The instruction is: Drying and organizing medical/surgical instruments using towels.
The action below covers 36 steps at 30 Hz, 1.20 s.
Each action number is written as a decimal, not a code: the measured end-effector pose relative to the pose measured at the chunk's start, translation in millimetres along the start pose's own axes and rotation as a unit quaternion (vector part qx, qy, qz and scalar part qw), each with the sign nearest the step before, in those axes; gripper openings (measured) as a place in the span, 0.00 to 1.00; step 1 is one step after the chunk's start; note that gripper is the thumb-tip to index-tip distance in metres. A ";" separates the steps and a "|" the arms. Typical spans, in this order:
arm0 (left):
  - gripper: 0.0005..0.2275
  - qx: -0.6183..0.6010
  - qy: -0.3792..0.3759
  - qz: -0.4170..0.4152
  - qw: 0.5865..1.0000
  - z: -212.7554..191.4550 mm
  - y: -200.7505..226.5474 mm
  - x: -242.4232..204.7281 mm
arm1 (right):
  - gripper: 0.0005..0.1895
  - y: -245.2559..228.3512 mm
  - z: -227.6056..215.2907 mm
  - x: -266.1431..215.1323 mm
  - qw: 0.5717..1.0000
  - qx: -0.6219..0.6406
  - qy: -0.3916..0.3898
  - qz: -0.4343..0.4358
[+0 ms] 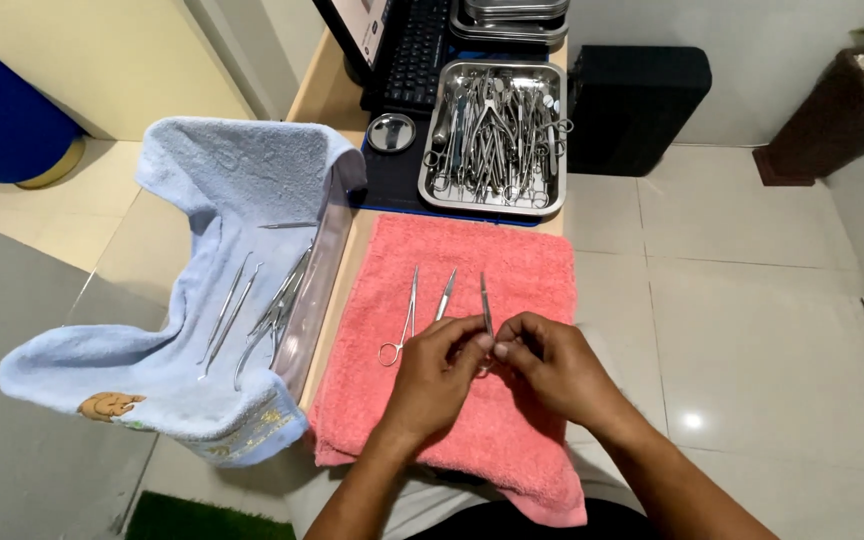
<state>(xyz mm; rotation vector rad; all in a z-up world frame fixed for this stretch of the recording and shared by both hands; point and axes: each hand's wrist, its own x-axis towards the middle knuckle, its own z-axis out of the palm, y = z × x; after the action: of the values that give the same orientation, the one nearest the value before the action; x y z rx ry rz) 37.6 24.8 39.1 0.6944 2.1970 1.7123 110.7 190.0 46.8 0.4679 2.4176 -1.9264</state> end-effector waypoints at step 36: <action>0.14 -0.045 -0.103 -0.136 0.984 21.9 -11.8 24.1 | 0.15 25.3 -38.1 22.6 0.957 -0.011 0.039 -0.287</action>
<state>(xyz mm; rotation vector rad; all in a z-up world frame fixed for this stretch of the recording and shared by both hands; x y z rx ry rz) 25.4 53.4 23.8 0.4982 1.9592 1.5188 101.8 236.4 27.5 -0.1980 2.8535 -2.0858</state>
